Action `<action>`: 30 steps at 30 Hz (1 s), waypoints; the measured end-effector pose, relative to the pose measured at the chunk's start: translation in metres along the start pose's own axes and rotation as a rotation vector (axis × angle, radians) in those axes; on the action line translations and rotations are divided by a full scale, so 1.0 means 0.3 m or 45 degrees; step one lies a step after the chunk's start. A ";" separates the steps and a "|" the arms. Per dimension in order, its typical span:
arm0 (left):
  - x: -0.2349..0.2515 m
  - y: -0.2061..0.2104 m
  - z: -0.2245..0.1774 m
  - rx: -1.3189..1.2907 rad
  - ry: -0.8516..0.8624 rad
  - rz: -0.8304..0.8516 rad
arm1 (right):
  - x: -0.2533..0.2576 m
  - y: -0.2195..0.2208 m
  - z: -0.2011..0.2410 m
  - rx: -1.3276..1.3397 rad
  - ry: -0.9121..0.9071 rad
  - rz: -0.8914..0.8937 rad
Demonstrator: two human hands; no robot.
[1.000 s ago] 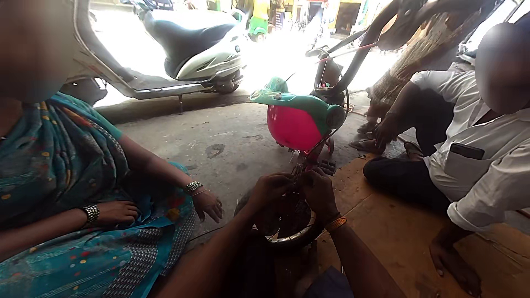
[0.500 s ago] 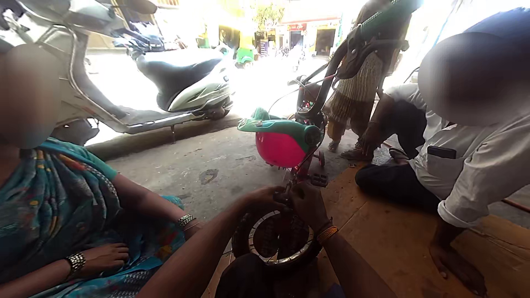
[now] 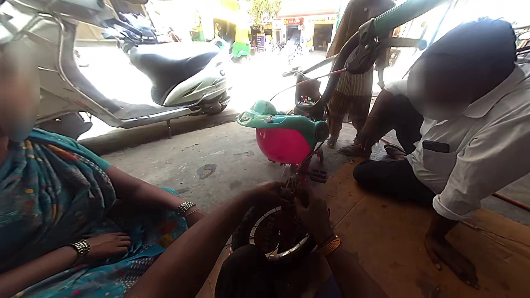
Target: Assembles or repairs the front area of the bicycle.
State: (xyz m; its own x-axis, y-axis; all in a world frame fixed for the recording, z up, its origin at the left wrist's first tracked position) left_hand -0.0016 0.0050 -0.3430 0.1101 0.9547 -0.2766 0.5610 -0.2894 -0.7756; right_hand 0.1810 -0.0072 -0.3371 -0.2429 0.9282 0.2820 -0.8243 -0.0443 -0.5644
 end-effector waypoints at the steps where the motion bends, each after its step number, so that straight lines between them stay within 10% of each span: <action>1: -0.006 0.006 -0.006 0.032 -0.004 -0.026 | -0.016 -0.004 0.004 -0.070 0.009 0.000; 16: -0.122 0.016 -0.084 0.327 -0.284 -0.077 | -0.047 -0.027 0.022 -0.131 -0.056 0.394; 30: -0.202 0.009 -0.132 0.151 -0.196 -0.114 | -0.131 -0.039 0.030 0.157 -0.246 0.320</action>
State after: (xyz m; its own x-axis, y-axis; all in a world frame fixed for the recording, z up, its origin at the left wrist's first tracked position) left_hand 0.0257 -0.0507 -0.3058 -0.0674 0.9577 -0.2796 0.4618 -0.2185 -0.8597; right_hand 0.1955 -0.0466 -0.3345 -0.5293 0.7957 0.2945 -0.7791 -0.3183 -0.5401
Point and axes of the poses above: each hand's wrist, its own x-axis towards the middle knuckle, its own y-axis out of the palm, z = x × y, the point moved 6 cm from there along x, towards the middle knuckle, and after that the axes turned 6 degrees about -z, right-handed, at the moved point
